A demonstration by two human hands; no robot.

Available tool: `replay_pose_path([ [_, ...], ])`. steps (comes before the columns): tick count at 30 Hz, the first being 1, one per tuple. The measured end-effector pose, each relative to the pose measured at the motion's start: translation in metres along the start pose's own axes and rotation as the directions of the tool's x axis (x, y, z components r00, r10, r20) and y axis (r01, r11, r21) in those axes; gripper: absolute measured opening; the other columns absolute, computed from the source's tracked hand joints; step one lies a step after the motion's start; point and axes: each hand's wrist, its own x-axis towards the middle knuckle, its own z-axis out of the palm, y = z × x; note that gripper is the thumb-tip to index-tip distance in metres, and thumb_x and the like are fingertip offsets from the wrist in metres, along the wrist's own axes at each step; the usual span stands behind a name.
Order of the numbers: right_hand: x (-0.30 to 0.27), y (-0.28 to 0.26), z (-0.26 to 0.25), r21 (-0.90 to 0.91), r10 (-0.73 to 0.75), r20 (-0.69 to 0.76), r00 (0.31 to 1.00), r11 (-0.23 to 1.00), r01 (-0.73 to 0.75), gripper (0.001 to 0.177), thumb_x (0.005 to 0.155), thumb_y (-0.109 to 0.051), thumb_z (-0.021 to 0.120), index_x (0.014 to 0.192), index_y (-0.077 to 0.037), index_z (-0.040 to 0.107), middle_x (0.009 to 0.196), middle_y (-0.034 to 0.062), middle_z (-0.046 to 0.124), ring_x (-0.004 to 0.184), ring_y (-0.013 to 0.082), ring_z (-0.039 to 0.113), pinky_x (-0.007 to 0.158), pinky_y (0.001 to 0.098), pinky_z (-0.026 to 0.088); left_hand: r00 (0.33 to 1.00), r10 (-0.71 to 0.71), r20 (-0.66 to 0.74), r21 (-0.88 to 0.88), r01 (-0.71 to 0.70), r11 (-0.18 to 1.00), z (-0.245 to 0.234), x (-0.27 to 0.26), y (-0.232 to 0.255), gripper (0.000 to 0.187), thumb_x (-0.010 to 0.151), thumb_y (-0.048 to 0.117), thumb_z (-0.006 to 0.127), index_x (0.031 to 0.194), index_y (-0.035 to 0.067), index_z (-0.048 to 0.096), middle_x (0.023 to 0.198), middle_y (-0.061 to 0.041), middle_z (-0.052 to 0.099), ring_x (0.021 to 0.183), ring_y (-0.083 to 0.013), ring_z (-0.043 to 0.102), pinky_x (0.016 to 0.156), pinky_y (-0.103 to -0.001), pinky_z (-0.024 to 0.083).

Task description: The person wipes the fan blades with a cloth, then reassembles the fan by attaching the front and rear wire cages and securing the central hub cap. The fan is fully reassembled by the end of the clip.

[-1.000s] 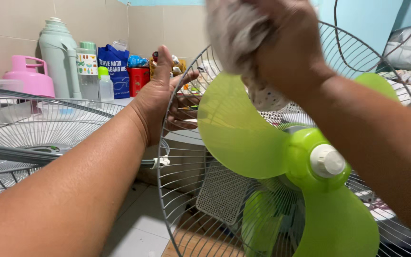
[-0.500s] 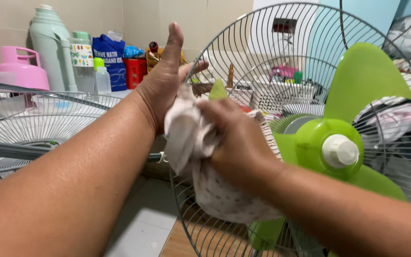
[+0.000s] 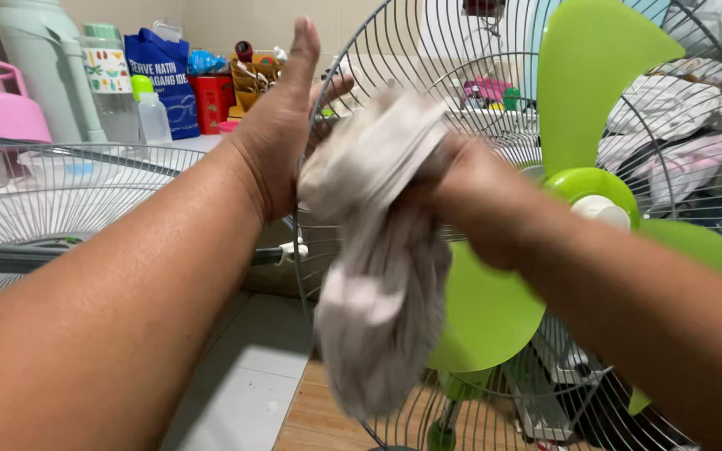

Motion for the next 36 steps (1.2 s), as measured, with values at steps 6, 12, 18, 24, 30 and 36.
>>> replay_pose_path([
  [6,0.081,-0.024,-0.067,-0.523,-0.631,-0.251,0.734,0.726,0.446,0.045,0.096,-0.020,0.072,0.132,0.000,0.052,0.126,0.0128,0.065,0.116,0.0245,0.065,0.104,0.0407,0.053,0.999,-0.042,0.007,0.171,0.040,0.984,0.003,0.013,-0.005,0.076,0.092,0.070,0.035,0.143,0.018,0.057,0.125,-0.009,0.073,0.100,-0.0193,0.071,0.080,-0.035,0.056],
  [12,0.079,-0.005,-0.029,-0.752,-0.392,-0.316,0.864,0.659,0.024,0.092,0.079,-0.046,0.085,0.143,-0.001,0.036,0.136,0.0153,0.059,0.128,0.0239,0.061,0.112,0.0336,0.048,0.996,0.030,-0.084,0.212,-0.012,0.977,0.008,0.009,-0.003,0.059,0.099,0.057,0.034,0.142,0.022,0.054,0.124,-0.007,0.071,0.094,-0.0205,0.069,0.081,-0.039,0.058],
  [18,0.046,0.004,-0.007,-0.916,-0.605,0.028,0.796,0.304,0.263,0.067,0.080,-0.028,0.086,0.137,-0.011,0.058,0.140,0.0159,0.061,0.120,0.0301,0.064,0.107,0.0390,0.048,0.998,0.014,-0.056,0.248,0.000,0.969,0.014,0.008,0.000,0.057,0.098,0.058,0.032,0.142,0.027,0.050,0.123,-0.001,0.070,0.098,-0.0158,0.069,0.085,-0.038,0.056],
  [24,0.059,-0.010,-0.018,-0.640,-0.412,-0.489,0.769,0.768,0.004,0.065,0.086,-0.033,0.080,0.133,-0.006,0.045,0.123,0.0116,0.065,0.112,0.0244,0.068,0.097,0.0361,0.055,0.997,0.030,-0.065,0.233,-0.014,0.972,0.015,0.014,-0.006,0.056,0.099,0.057,0.035,0.143,0.026,0.051,0.121,-0.005,0.070,0.097,-0.0220,0.068,0.084,-0.038,0.054],
  [30,0.040,0.038,0.009,-0.756,-0.786,0.081,0.612,0.352,0.552,0.048,0.077,-0.015,0.083,0.119,-0.001,0.065,0.121,0.0195,0.065,0.104,0.0317,0.067,0.090,0.0401,0.054,0.997,0.036,-0.070,0.186,-0.022,0.982,0.009,0.018,-0.004,0.057,0.098,0.057,0.035,0.143,0.027,0.051,0.128,-0.001,0.069,0.101,-0.0157,0.070,0.087,-0.037,0.056],
  [36,0.061,-0.005,-0.018,-0.671,-0.585,-0.435,0.684,0.718,0.187,0.029,0.088,-0.019,0.076,0.114,-0.010,0.067,0.115,0.0071,0.073,0.105,0.0174,0.071,0.090,0.0338,0.056,0.997,0.020,-0.074,0.209,-0.004,0.978,0.011,0.015,-0.006,0.054,0.099,0.057,0.036,0.142,0.028,0.051,0.125,-0.005,0.071,0.100,-0.0226,0.068,0.087,-0.039,0.053],
])
